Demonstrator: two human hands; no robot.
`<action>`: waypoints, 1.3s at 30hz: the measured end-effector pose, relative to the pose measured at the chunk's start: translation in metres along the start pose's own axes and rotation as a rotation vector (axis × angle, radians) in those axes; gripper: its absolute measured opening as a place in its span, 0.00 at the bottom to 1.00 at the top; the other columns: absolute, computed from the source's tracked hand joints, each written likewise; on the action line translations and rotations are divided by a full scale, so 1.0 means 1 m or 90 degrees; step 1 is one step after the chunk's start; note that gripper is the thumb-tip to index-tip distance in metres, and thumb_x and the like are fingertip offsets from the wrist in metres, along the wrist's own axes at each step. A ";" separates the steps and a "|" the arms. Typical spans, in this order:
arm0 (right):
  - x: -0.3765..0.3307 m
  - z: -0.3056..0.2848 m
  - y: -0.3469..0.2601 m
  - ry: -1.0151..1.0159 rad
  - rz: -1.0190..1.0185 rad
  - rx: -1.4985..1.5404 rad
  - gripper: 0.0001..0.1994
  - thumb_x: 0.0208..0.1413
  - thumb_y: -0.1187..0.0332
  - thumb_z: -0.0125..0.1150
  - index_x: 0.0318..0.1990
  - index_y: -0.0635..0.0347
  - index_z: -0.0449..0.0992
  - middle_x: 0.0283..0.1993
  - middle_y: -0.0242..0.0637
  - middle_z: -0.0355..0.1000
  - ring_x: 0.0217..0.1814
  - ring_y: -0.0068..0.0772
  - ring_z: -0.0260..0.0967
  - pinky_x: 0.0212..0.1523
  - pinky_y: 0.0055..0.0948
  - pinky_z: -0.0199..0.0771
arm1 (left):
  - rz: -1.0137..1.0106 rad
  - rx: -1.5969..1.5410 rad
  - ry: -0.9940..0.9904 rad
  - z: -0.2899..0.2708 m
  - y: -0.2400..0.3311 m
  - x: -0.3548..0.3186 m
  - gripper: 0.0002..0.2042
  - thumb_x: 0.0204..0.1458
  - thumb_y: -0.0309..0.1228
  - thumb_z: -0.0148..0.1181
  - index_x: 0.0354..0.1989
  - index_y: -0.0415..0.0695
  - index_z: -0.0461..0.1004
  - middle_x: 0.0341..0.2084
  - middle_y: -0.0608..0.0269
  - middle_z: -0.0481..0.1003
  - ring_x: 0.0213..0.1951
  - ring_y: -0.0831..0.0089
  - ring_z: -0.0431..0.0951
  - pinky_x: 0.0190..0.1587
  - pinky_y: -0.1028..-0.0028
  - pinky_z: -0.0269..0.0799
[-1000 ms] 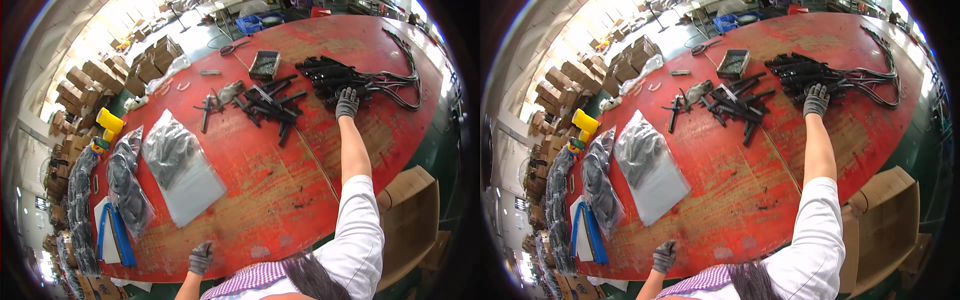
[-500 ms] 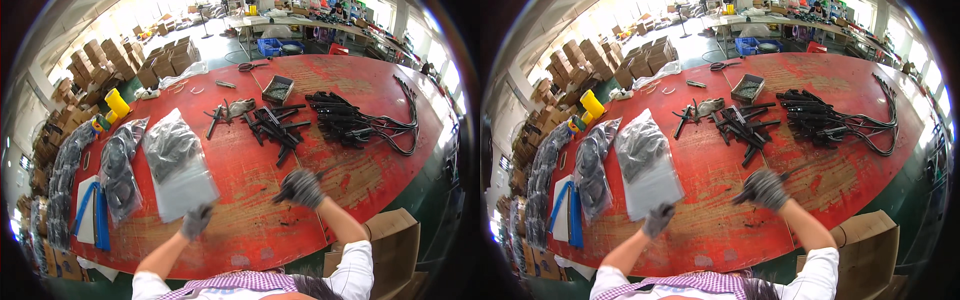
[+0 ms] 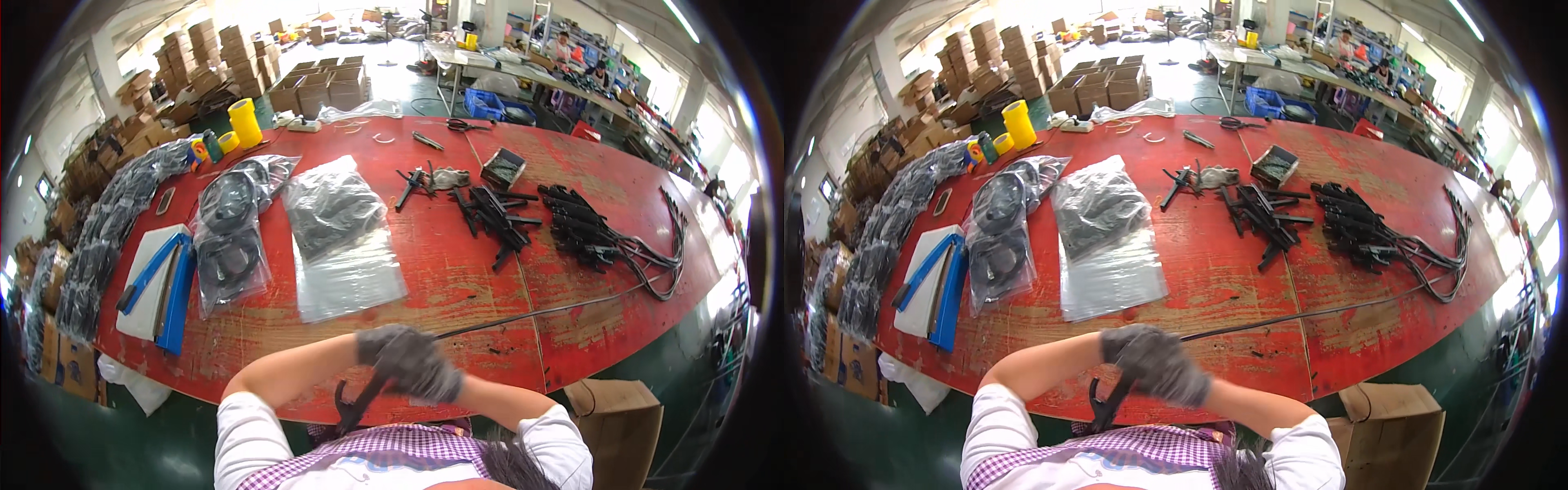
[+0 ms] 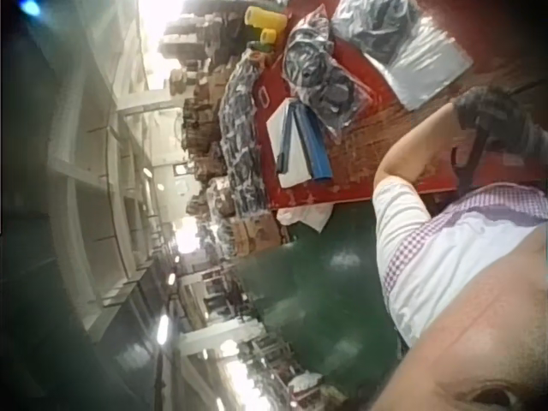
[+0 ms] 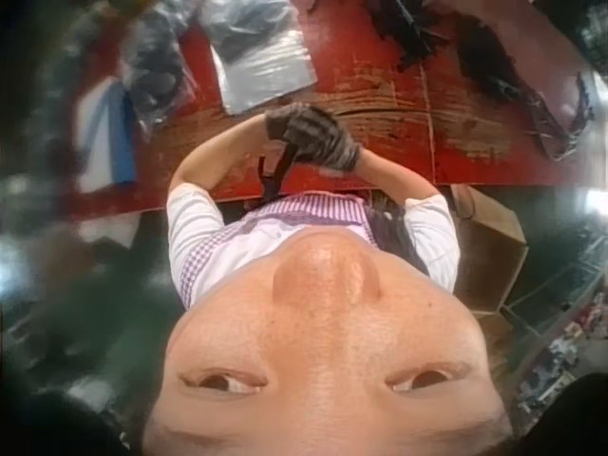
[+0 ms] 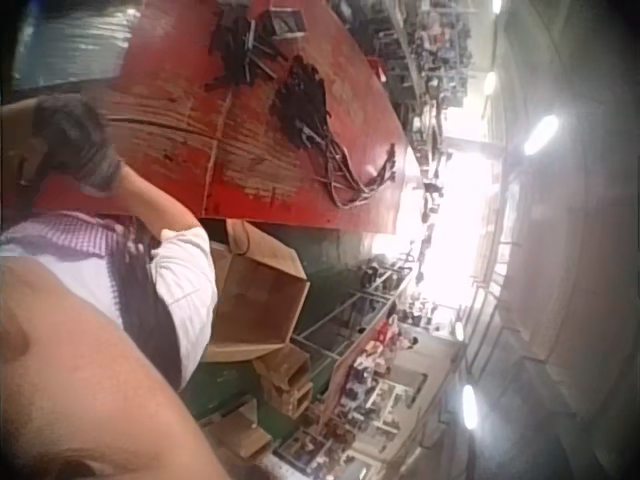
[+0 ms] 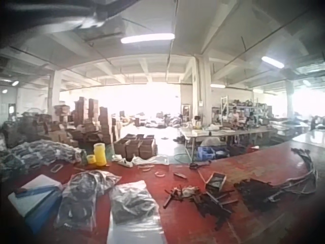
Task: The person repeatedly picks up black cables from a pile on a red table, coils them into circular shapes, and places them into clear plastic bags. The person then moves the packaged cables to a stack on the left side of the table. The process is repeated for multiple cables throughout the video.
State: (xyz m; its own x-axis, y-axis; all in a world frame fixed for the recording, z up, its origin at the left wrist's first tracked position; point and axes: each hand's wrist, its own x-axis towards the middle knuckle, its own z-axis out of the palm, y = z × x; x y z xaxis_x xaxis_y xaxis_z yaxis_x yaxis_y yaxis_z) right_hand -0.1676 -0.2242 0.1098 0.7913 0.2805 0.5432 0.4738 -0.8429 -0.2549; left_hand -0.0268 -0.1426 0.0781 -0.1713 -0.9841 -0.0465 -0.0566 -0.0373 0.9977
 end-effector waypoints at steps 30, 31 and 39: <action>-0.143 -0.019 0.185 -0.322 0.270 -0.386 0.13 0.55 0.53 0.45 0.27 0.49 0.68 0.18 0.37 0.65 0.18 0.39 0.66 0.17 0.35 0.65 | 0.446 -0.696 0.282 -0.063 0.040 -0.297 0.25 0.57 0.51 0.36 0.46 0.40 0.65 0.05 0.80 0.54 0.04 0.88 0.48 0.04 0.82 0.47; -0.123 -0.021 0.157 -0.359 0.230 -0.360 0.13 0.55 0.53 0.44 0.27 0.48 0.68 0.17 0.36 0.64 0.18 0.37 0.65 0.16 0.34 0.64 | 0.431 -0.684 0.289 -0.065 0.045 -0.284 0.22 0.58 0.49 0.37 0.41 0.41 0.65 0.05 0.79 0.53 0.05 0.87 0.51 0.05 0.81 0.50; 0.098 -0.007 -0.026 0.013 -0.055 -0.088 0.10 0.43 0.61 0.60 0.29 0.54 0.69 0.25 0.36 0.67 0.27 0.35 0.66 0.24 0.32 0.66 | -0.181 0.331 0.527 -0.010 0.085 -0.121 0.17 0.54 0.35 0.44 0.50 0.42 0.63 0.22 0.70 0.68 0.19 0.75 0.68 0.20 0.78 0.64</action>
State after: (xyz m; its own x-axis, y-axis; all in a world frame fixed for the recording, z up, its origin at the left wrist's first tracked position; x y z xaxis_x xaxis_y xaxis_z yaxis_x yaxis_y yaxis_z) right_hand -0.1052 -0.1782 0.1749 0.7407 0.3469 0.5754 0.4817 -0.8712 -0.0947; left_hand -0.0008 -0.0286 0.1695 0.6381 -0.7692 -0.0329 -0.4432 -0.4020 0.8012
